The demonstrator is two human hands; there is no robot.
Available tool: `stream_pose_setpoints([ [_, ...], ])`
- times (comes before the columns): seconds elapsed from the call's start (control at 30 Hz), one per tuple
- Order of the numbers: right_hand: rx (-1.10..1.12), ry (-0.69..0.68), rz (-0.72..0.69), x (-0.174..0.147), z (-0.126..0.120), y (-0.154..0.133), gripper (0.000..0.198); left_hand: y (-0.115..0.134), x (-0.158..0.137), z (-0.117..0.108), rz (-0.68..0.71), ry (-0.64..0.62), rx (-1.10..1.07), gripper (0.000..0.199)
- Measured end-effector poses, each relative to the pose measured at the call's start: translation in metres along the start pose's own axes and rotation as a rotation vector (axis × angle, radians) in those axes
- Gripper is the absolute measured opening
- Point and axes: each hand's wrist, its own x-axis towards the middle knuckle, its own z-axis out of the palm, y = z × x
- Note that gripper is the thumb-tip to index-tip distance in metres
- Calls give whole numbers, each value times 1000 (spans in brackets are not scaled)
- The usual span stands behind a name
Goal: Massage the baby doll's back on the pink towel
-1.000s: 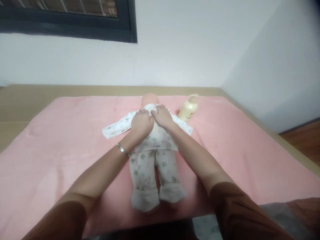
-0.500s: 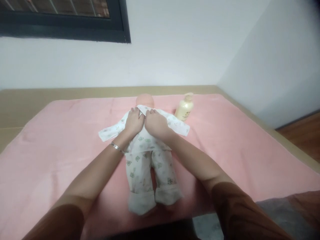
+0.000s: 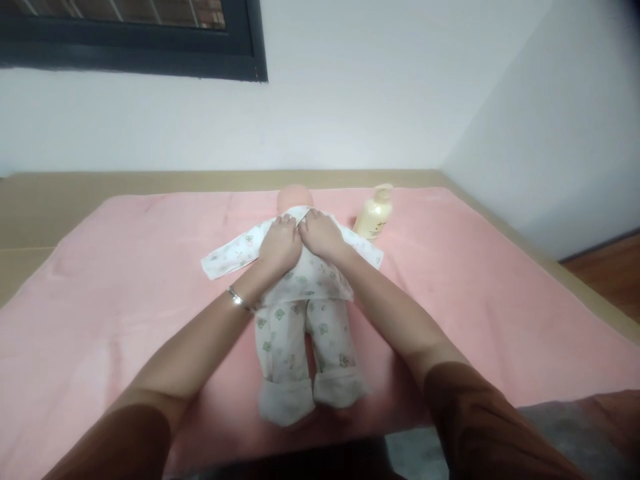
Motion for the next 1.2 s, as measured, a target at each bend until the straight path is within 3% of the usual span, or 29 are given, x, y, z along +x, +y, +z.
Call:
stream_pose_setpoints([
  [0.17,-13,-84,-66,-26,-21,-19,41,-26,15,3,-101,53,-114,43],
  [0.3,-72,-176,-27,-39,-32,-30,38,-35,19,9,-108,98,-148,39],
  [0.6,11,-18,-90,-3,-3,3,49,-4,1,5,-5,73,75,49],
  [0.77,-23,1,-78,1,4,5,54,-19,9,9,-71,53,-80,51],
  [0.97,-127,-109,-231,-19,-19,-3,51,-44,18,18,-144,135,-341,48],
  [1.07,-119,-130,-223,-22,-25,-3,48,-44,18,18,-159,147,-328,48],
  [1.2,12,-107,-167,-10,-14,5,52,-35,17,13,-174,112,-291,51],
])
